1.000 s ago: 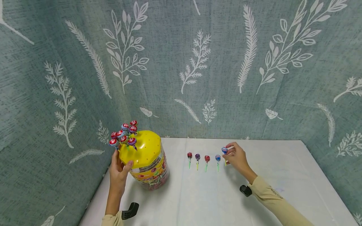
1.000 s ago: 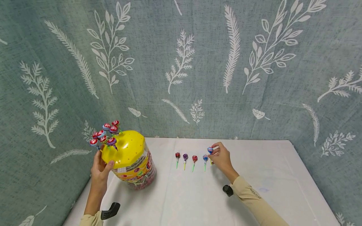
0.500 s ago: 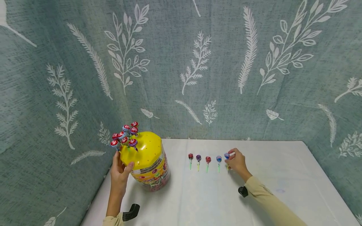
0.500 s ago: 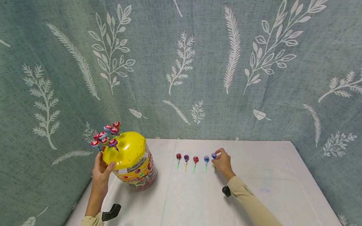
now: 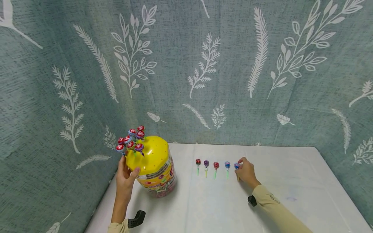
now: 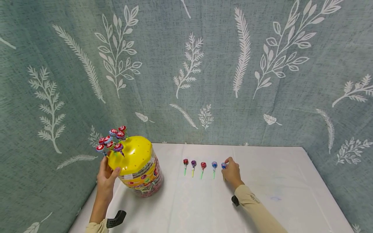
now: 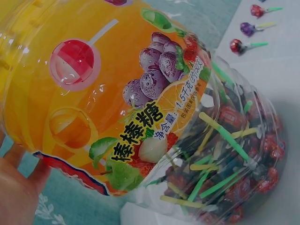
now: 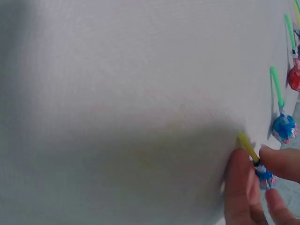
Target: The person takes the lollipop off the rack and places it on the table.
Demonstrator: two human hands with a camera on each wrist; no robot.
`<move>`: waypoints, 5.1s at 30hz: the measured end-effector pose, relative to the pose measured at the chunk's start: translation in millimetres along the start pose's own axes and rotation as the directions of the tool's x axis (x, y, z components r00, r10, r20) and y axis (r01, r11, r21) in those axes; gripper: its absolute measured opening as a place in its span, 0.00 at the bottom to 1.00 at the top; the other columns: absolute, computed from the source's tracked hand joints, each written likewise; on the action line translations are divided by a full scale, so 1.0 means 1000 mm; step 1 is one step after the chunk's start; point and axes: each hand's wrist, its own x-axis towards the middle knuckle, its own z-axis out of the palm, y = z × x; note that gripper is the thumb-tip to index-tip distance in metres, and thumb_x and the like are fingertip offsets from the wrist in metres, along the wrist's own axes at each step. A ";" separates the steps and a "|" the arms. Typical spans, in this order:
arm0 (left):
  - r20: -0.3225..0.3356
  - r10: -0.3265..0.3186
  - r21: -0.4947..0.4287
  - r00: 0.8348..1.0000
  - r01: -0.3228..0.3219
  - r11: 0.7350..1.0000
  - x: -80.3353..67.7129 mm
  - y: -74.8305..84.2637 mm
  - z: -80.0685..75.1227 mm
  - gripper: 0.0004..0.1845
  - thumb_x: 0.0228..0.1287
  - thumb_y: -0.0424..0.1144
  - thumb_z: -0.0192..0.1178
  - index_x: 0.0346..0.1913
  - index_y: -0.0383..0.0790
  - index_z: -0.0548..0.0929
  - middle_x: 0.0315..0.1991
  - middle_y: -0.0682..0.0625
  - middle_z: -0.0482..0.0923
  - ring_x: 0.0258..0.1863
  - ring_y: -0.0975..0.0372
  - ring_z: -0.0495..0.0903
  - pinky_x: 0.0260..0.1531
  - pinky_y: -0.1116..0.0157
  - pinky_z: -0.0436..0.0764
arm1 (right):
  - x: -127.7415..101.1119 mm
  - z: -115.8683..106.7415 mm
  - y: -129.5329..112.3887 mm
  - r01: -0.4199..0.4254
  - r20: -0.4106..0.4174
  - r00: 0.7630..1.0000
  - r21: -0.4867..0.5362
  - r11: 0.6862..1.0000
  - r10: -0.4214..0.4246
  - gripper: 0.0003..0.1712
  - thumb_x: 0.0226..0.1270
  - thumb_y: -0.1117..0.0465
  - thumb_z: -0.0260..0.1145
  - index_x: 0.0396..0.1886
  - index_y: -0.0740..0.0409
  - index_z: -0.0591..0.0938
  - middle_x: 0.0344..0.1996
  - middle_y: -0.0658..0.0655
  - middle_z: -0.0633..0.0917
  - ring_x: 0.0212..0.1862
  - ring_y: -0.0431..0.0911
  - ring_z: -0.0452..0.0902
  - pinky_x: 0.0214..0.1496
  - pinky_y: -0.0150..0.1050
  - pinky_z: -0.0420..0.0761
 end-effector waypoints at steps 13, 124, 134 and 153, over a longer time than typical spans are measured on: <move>0.008 0.000 0.005 1.000 0.000 1.000 0.001 0.000 0.000 0.38 0.64 0.28 0.53 0.73 0.53 0.52 0.69 0.50 0.58 0.62 0.60 0.64 0.54 0.76 0.69 | 0.005 -0.015 -0.027 0.000 -0.005 1.000 -0.045 0.999 0.000 0.17 0.50 0.67 0.69 0.39 0.67 0.75 0.21 0.55 0.76 0.23 0.46 0.70 0.24 0.38 0.70; -0.025 -0.064 0.071 0.998 0.065 0.995 -0.003 0.004 0.002 0.38 0.65 0.32 0.55 0.73 0.55 0.51 0.71 0.53 0.55 0.66 0.58 0.61 0.53 0.78 0.69 | -0.049 0.044 -0.336 0.561 0.000 0.737 0.559 0.611 -0.676 0.16 0.59 0.70 0.67 0.45 0.58 0.74 0.31 0.53 0.85 0.33 0.35 0.79 0.33 0.29 0.80; -0.020 -0.031 0.058 0.999 0.032 0.998 -0.002 0.002 0.001 0.38 0.65 0.30 0.54 0.73 0.54 0.52 0.71 0.52 0.55 0.66 0.58 0.61 0.53 0.78 0.69 | -0.040 0.025 -0.319 0.520 0.015 0.762 0.582 0.625 -0.648 0.16 0.58 0.70 0.67 0.45 0.58 0.74 0.33 0.55 0.85 0.34 0.38 0.79 0.30 0.35 0.80; -0.007 0.000 0.040 1.000 0.001 0.999 -0.003 0.002 0.001 0.38 0.64 0.28 0.54 0.74 0.51 0.52 0.71 0.48 0.56 0.64 0.60 0.63 0.54 0.77 0.68 | -0.033 -0.003 -0.270 0.439 0.062 0.807 0.603 0.666 -0.588 0.16 0.58 0.70 0.67 0.46 0.59 0.75 0.34 0.56 0.85 0.34 0.45 0.80 0.31 0.36 0.81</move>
